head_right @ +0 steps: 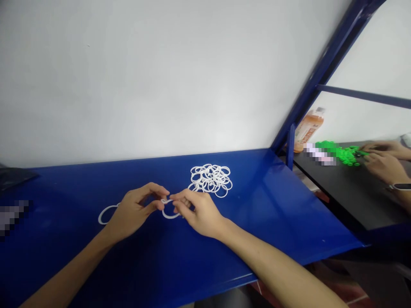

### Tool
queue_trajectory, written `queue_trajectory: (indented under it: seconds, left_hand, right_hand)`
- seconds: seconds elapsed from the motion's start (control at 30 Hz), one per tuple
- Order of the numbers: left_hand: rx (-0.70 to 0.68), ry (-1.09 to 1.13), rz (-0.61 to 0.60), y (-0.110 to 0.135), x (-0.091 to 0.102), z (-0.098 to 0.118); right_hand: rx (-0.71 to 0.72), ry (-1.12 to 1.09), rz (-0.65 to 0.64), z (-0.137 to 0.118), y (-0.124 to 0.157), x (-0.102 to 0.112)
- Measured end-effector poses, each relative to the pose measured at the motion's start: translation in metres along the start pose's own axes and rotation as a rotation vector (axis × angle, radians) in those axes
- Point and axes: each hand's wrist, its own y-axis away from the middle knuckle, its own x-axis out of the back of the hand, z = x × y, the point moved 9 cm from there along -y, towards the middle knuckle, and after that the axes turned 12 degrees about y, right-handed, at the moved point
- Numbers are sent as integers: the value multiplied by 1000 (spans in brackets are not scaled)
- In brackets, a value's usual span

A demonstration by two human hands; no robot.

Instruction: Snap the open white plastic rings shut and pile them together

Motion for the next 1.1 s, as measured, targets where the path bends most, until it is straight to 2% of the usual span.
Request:
queue_trajectory:
  seconds: [0.1,0.17,0.27,0.33,0.5,0.63,0.7,0.8,0.87,0.93,1.03,1.1]
  left_hand:
    - [-90,-85,17,1,2,12]
    - [-115,-56,-25,1,0,16]
    - [-71,-12,-82,-1,-3,12]
    - [-34,-10,-60,-2,-2,6]
    - [-10,38,-25,1,-4,-4]
    - [-17,-12,-68,1,-7,-10]
    - [-32,-163,-74,-1,-7,-10]
    - [-82,-611,11,-4,2,-1]
    - [-31,-924,128,-4,17,4]
    - [124,-1132,207,-1,36,3]
    - [356,-1243,162,6,54,-10]
    - [439,-1236,75,8,53,-23]
  right_hand:
    - [-54,-29,-60,3,1,-9]
    - [-102,-63,-46,8,0,-10]
    - [-164,-130,-7,17,0,-9]
    - [-171,-177,-22,19,0,-11]
    - [-135,-203,-99,15,2,-15]
    - [27,-56,-135,-2,2,-10]
    - [160,125,-134,-11,1,-3]
    - [277,469,-112,-9,-3,10]
    - [198,667,-65,6,-10,26]
    - [72,814,-4,25,-16,44]
    - [-49,884,49,45,-19,62]
    - [-86,847,79,54,-19,68]
